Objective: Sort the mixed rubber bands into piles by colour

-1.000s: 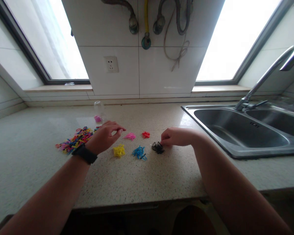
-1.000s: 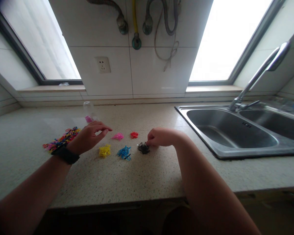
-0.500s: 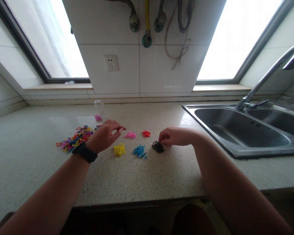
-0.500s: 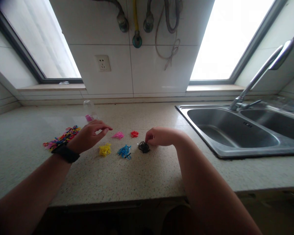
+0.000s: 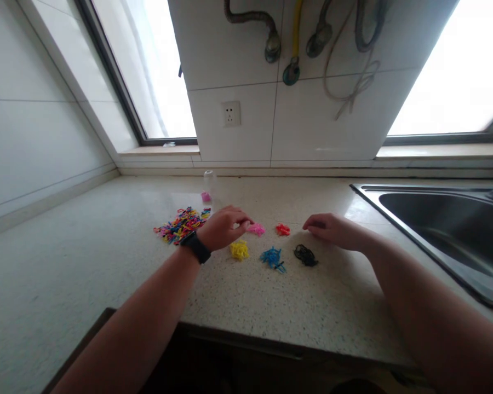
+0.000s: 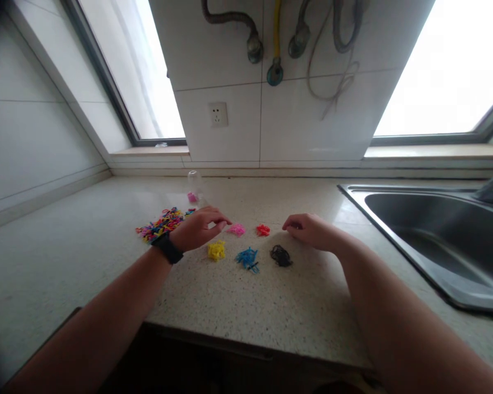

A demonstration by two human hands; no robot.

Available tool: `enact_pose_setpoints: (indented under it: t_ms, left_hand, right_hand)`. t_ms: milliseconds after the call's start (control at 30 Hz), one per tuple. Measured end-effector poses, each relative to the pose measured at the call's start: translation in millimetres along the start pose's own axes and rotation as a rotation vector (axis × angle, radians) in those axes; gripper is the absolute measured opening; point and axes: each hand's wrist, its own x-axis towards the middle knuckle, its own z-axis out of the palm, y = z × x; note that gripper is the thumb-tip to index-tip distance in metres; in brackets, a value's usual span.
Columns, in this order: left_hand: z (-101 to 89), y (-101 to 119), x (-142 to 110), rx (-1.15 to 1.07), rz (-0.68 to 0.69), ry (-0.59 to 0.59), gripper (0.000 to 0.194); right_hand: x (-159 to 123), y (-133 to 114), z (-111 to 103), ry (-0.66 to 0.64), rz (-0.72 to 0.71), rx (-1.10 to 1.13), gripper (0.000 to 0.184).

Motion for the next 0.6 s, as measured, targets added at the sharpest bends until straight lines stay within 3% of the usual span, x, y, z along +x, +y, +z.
enact_pose_setpoints:
  t_ms: [200,467,600]
  left_hand:
    - [-7.8,-16,-2,0.044,-0.05,0.079,0.022]
    - [-50.5,-83,-26,0.168,-0.321,0.351,0.026]
    - [-58.7,-111,-39,0.215,-0.443,0.387,0.027]
  right_hand:
    - [1,4,3,-0.008,0.004,-0.033,0.034]
    - [2,5,4,-0.03,0.006,-0.006,0.034]
    - [2,7,4,-0.041,0.007,0.008,0.034]
